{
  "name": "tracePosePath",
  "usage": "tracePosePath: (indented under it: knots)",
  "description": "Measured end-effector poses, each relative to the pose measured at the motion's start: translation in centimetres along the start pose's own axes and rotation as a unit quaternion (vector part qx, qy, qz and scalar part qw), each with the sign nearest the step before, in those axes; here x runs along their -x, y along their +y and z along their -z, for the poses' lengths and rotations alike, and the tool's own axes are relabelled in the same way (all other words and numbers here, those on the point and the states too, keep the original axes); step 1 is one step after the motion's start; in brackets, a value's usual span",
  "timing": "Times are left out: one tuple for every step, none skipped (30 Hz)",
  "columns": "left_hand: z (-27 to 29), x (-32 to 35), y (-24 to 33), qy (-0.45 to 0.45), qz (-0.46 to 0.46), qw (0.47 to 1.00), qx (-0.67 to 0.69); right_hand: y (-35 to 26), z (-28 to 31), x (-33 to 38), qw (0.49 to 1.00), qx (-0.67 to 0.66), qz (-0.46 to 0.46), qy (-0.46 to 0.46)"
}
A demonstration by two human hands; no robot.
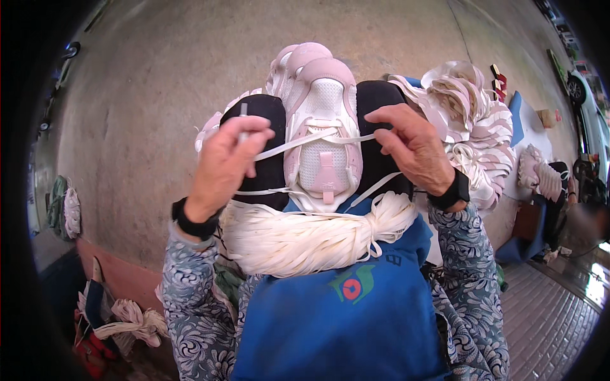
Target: Lacing white and pink sneakers by hand.
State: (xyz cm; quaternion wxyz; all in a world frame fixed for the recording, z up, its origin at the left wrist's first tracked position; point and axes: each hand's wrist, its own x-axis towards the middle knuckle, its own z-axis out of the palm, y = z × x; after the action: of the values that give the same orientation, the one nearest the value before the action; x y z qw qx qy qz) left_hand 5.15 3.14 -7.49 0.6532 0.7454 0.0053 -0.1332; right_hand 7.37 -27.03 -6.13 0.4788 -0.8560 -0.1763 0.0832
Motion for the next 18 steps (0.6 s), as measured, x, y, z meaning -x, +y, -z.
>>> tracePosePath:
  knots:
    - [-0.8,-0.7,-0.2,-0.026,0.013,1.0,-0.006,0.5,-0.4,-0.4,0.999,0.017,0.037,-0.004]
    - [-1.5,-1.0,0.3,-0.037,0.027,0.998,-0.043,0.3,-0.4,-0.4,0.998,0.041,0.04,-0.016]
    - [-1.9,-1.2,0.7,-0.048,0.042,0.995,-0.08,0.3,-0.5,-0.5,0.996,0.064,0.055,-0.025]
    - [-2.0,-1.4,0.5,-0.052,0.006,0.993,-0.107,0.3,-0.9,-0.3,0.997,0.053,0.049,-0.027]
    - [-2.0,-1.5,0.7,-0.053,0.011,0.992,-0.112,0.4,-1.2,-0.1,0.998,0.041,0.043,-0.029]
    - [-1.9,-1.7,1.0,-0.072,0.021,0.987,-0.144,0.4,-1.2,0.0,0.998,0.035,0.041,-0.028]
    - [-1.8,-1.8,1.1,-0.089,0.031,0.98,-0.176,0.1,-1.0,0.0,0.997,0.051,0.024,-0.05]
    - [-1.8,-1.9,0.6,-0.088,0.035,0.979,-0.178,-0.1,-0.8,-0.1,0.995,0.067,0.007,-0.071]
    - [-1.7,-1.9,-0.3,-0.091,-0.015,0.979,-0.184,-0.1,-0.9,0.0,0.995,0.062,0.007,-0.072]
    - [-1.9,-2.0,-0.6,-0.095,-0.066,0.975,-0.187,-0.1,-0.8,0.1,0.996,0.05,-0.002,-0.075]
    - [-1.9,-2.0,-0.5,-0.097,-0.063,0.975,-0.188,-0.1,-0.9,0.2,0.996,0.038,-0.01,-0.078]
    - [-1.8,-1.8,0.0,-0.11,-0.02,0.975,-0.191,0.1,-1.2,0.3,0.997,0.036,0.005,-0.061]
    - [-1.9,-1.8,0.6,-0.124,0.023,0.973,-0.194,0.0,-1.1,0.5,0.997,0.035,0.003,-0.062]
    - [-1.9,-1.6,1.2,-0.125,0.025,0.973,-0.193,-0.5,-1.0,0.7,0.997,0.029,0.005,-0.07]
    - [-2.0,-1.4,1.8,-0.143,0.075,0.974,-0.161,-0.9,-0.9,0.9,0.997,0.024,0.007,-0.078]
    - [-2.0,-1.0,2.2,-0.159,0.125,0.971,-0.129,-1.5,-1.0,1.1,0.997,0.018,0.024,-0.078]
    - [-2.3,-0.6,2.2,-0.157,0.126,0.971,-0.129,-2.0,-1.3,1.2,0.996,0.017,0.025,-0.08]
    - [-2.6,-0.1,2.2,-0.169,0.159,0.97,-0.072,-2.6,-1.6,1.3,0.994,0.0,0.023,-0.104]
